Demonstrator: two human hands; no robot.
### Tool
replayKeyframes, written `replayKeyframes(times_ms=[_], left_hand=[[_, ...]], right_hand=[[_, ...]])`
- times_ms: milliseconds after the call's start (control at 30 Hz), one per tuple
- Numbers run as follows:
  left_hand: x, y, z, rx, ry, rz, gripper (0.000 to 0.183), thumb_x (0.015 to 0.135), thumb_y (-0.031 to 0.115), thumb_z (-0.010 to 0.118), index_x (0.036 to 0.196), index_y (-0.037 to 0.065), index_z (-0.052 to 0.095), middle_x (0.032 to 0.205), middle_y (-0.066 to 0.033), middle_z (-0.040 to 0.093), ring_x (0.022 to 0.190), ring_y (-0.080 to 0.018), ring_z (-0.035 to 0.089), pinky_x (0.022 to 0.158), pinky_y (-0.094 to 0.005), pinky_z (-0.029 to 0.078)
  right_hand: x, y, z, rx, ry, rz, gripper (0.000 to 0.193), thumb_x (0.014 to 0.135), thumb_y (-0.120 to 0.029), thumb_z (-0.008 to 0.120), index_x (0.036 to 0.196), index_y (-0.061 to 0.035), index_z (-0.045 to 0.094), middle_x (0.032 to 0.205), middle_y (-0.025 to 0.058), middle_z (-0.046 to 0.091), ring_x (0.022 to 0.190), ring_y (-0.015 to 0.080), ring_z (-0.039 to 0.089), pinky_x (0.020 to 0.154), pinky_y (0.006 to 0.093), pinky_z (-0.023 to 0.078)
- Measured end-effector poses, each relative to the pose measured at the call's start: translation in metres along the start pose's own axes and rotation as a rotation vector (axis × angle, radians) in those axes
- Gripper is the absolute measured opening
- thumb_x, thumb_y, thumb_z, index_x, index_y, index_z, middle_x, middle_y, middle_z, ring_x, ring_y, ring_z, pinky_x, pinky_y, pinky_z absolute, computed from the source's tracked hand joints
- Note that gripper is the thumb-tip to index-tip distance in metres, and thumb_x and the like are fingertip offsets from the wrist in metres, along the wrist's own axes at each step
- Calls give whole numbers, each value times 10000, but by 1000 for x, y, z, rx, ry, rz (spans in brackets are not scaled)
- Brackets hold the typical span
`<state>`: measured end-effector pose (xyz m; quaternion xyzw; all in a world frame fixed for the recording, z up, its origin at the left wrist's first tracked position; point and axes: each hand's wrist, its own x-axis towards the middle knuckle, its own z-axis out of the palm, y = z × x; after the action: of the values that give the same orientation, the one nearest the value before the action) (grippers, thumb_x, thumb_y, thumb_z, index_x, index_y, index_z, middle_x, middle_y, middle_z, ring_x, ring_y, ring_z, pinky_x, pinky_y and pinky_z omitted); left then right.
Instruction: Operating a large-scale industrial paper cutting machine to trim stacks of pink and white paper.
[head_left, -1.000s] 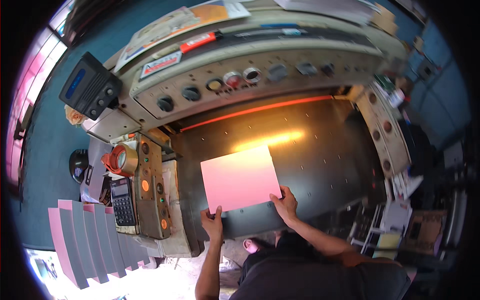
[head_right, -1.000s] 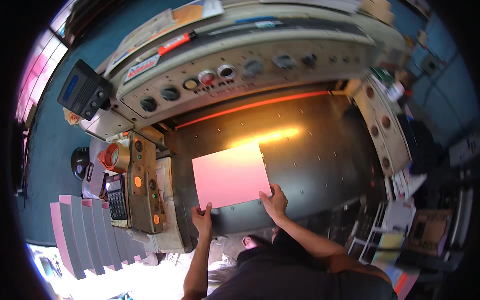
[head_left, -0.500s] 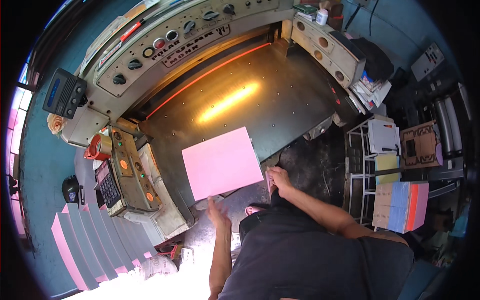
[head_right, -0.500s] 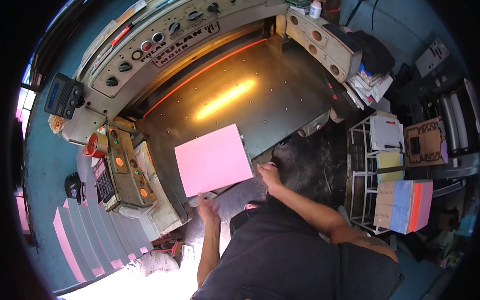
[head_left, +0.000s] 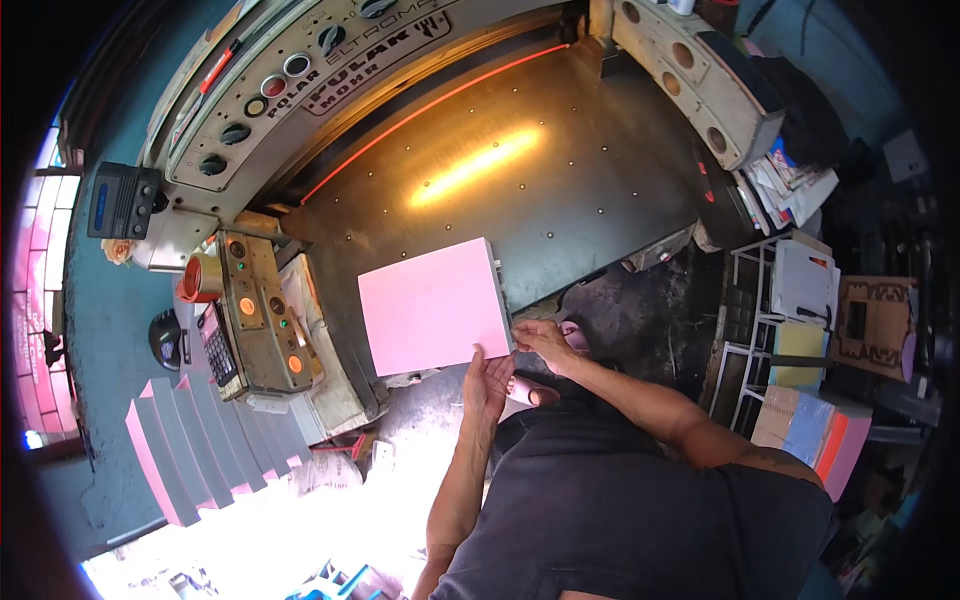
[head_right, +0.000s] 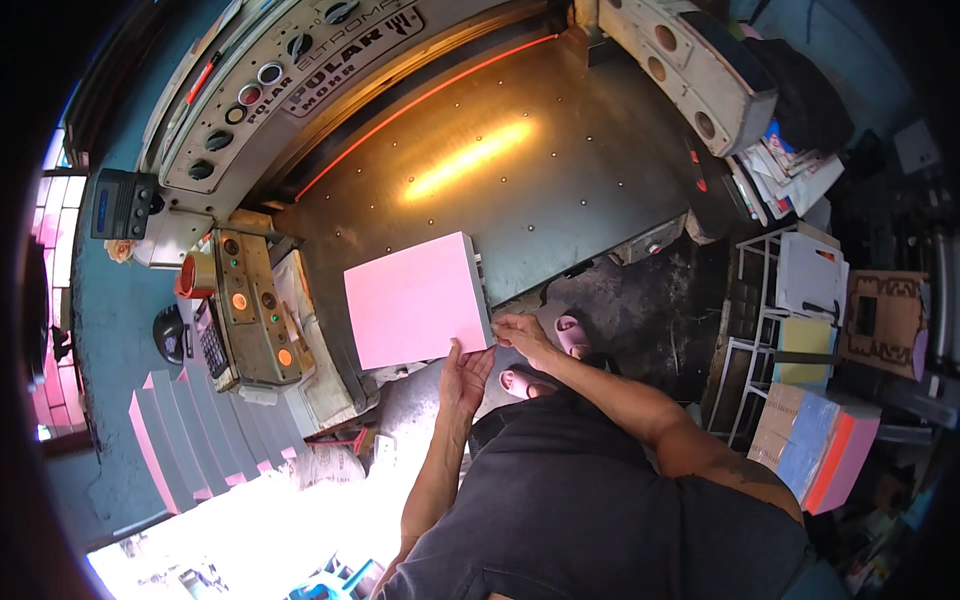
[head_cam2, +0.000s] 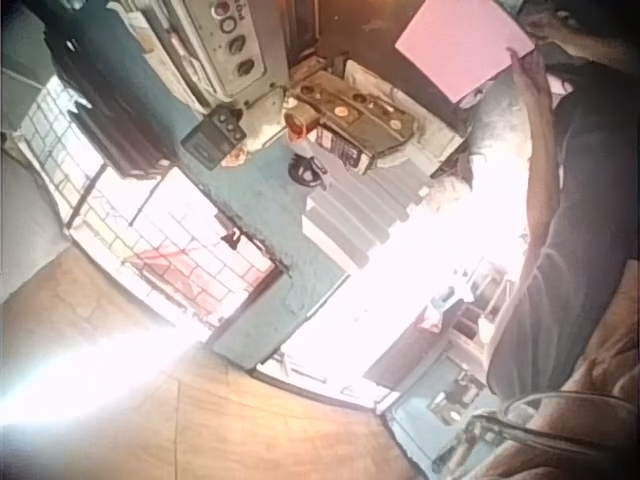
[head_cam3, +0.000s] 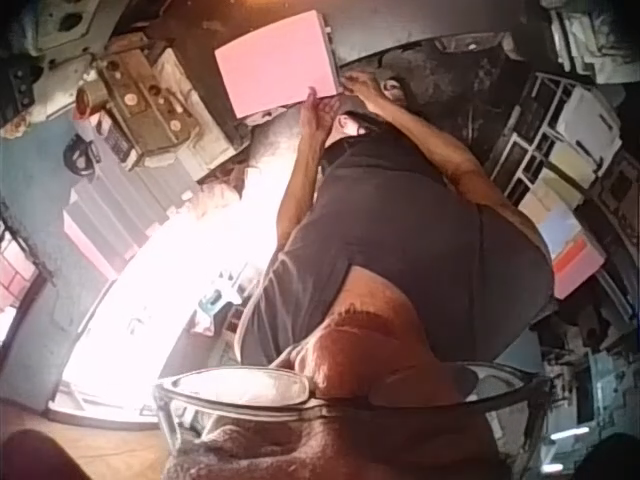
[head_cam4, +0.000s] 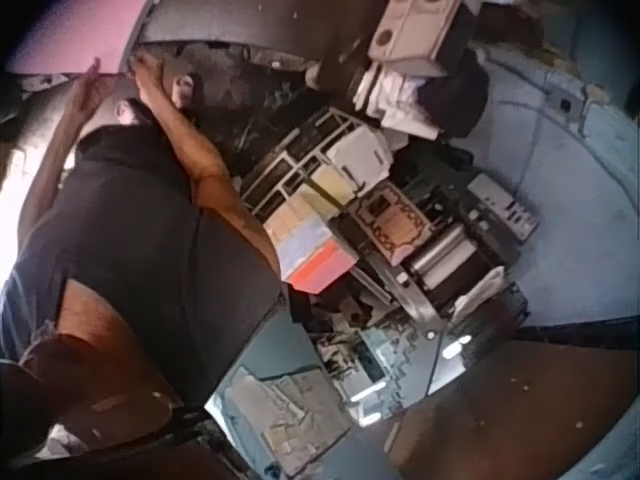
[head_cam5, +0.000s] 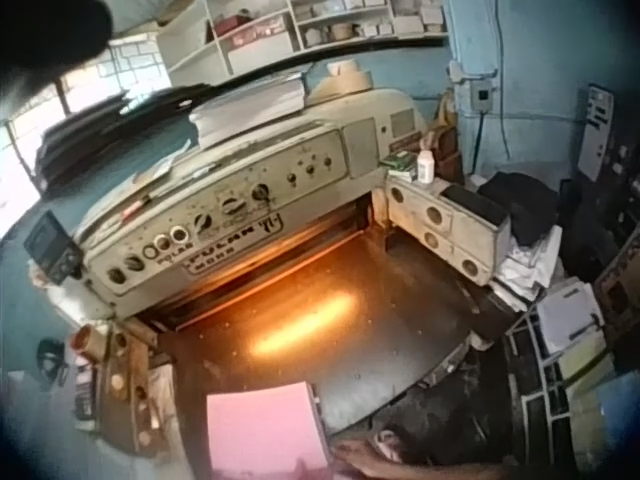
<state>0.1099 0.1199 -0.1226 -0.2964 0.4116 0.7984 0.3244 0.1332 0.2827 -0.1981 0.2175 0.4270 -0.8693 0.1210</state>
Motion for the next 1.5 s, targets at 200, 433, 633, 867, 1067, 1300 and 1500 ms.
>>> replayKeyframes(times_ms=[200, 433, 633, 867, 1067, 1300, 1500], left_hand=[[4, 4, 21, -160, 190, 0, 569, 979, 446, 600, 1263, -39, 508, 1240, -194, 582, 1174, -351, 592, 979, -491, 537], [-6, 15, 52, -102, 267, 90, 560, 943, 422, 657, 1316, 42, 480, 1264, -187, 502, 1172, -352, 537, 967, -532, 505], [-11, 15, 54, -97, 390, 18, 656, 870, 494, 714, 1311, 68, 482, 1253, -163, 469, 1134, -349, 504, 926, -477, 485], [-7, 11, 36, -92, 367, -20, 787, 819, 535, 745, 1340, 28, 443, 1275, -169, 484, 1167, -352, 507, 984, -461, 443], [-8, 51, -14, -374, 345, 228, 947, 805, 499, 762, 1439, -29, 297, 1391, -216, 441, 1294, -355, 468, 1077, -514, 400], [6, 144, -86, -364, 374, 334, 704, 848, 514, 706, 1301, 8, 518, 1278, -164, 570, 1144, -318, 584, 975, -479, 478], [8, 164, -82, 146, 199, 300, 531, 872, 463, 682, 1245, 98, 588, 1199, -131, 633, 1080, -299, 637, 757, -461, 569]], right_hand=[[15, 0, -9, -151, -32, 35, 177, 968, -141, 656, 1009, 26, 696, 863, 13, 667, 762, 91, 589, 694, 243, 484], [9, -5, 6, -714, 247, -293, 82, 866, -73, 706, 900, -8, 670, 746, 88, 679, 671, 148, 652, 627, 298, 515], [3, -13, 21, -504, 284, -224, 109, 883, -83, 672, 946, 5, 658, 779, 136, 710, 636, 252, 699, 595, 375, 553], [5, -61, 51, 157, 137, 263, 554, 889, -473, 697, 1118, 26, 624, 1070, 180, 686, 987, 247, 664, 874, 362, 521], [6, -90, 81, -256, 104, 118, 793, 776, -354, 818, 1311, 69, 413, 1101, 178, 624, 959, 241, 655, 808, 367, 542], [21, -127, 89, -189, 84, 64, 729, 737, -264, 828, 1244, 89, 440, 1082, 237, 635, 932, 280, 679, 798, 382, 568], [41, -158, 78, -254, 22, -37, 593, 741, -215, 816, 1169, 65, 515, 1000, 163, 650, 908, 236, 654, 820, 356, 528]])
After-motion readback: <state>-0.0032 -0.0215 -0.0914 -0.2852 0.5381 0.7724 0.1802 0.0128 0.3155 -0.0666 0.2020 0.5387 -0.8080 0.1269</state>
